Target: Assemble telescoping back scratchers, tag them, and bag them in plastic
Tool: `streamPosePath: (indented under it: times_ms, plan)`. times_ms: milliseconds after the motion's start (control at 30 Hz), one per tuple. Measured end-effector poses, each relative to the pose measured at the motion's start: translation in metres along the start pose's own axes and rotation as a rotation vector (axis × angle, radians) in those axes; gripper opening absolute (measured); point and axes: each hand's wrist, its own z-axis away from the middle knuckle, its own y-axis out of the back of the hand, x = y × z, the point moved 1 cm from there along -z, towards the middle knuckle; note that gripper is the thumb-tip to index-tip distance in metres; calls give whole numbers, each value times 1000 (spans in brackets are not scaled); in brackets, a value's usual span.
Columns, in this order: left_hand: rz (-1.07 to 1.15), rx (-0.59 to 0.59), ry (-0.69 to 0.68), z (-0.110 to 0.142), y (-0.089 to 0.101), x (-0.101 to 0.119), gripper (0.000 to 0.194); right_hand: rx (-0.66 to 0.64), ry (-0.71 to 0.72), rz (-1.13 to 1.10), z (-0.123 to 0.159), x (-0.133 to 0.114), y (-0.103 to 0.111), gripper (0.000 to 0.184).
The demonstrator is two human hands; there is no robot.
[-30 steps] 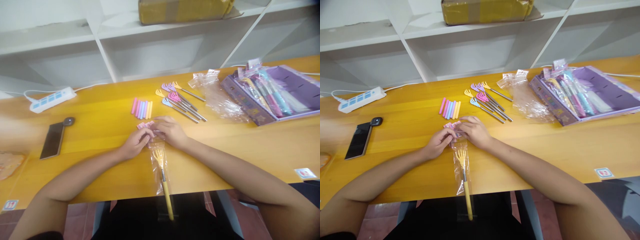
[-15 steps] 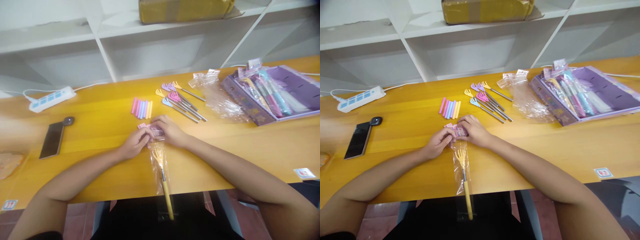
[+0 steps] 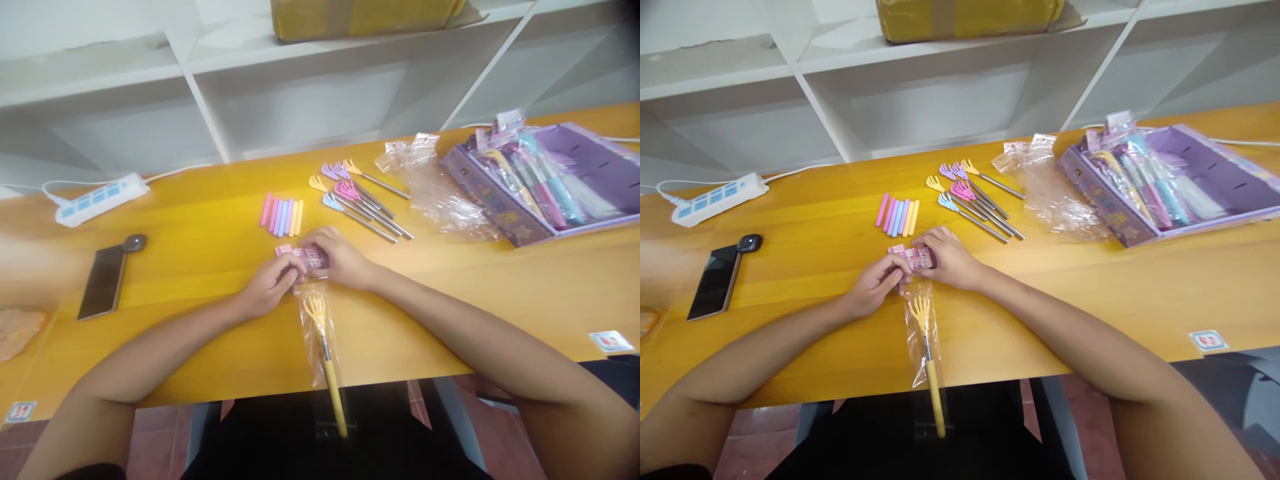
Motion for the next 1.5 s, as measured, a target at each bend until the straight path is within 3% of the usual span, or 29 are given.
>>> streamPosePath:
  times_ms: [233,500,667,833,1000,1200,1267,1367,1500]
  plan:
    - [-24,-7,12,1,1,-1,24,41,72,-45,-3,0,8,31]
    - [-7,-14,20,1,0,-3,26,134,201,185,-2,11,2,32]
    - [-40,-5,12,0,1,-1,26,223,158,362,-3,-1,9,35]
    - [-255,51,-94,-3,5,5,28,323,60,450,2,-3,29,41]
    - [-276,26,-135,-6,6,8,35,470,-56,306,10,8,53,51]
    - [-138,-4,-132,-7,6,11,35,403,-129,-349,11,-13,61,43]
    - [-65,0,-126,-8,8,9,34,368,-119,-473,10,-22,59,37]
    - [0,28,-72,-9,11,3,33,284,13,-425,11,-31,54,27]
    - [100,65,-7,-9,14,-6,32,140,253,-169,15,-31,51,34]
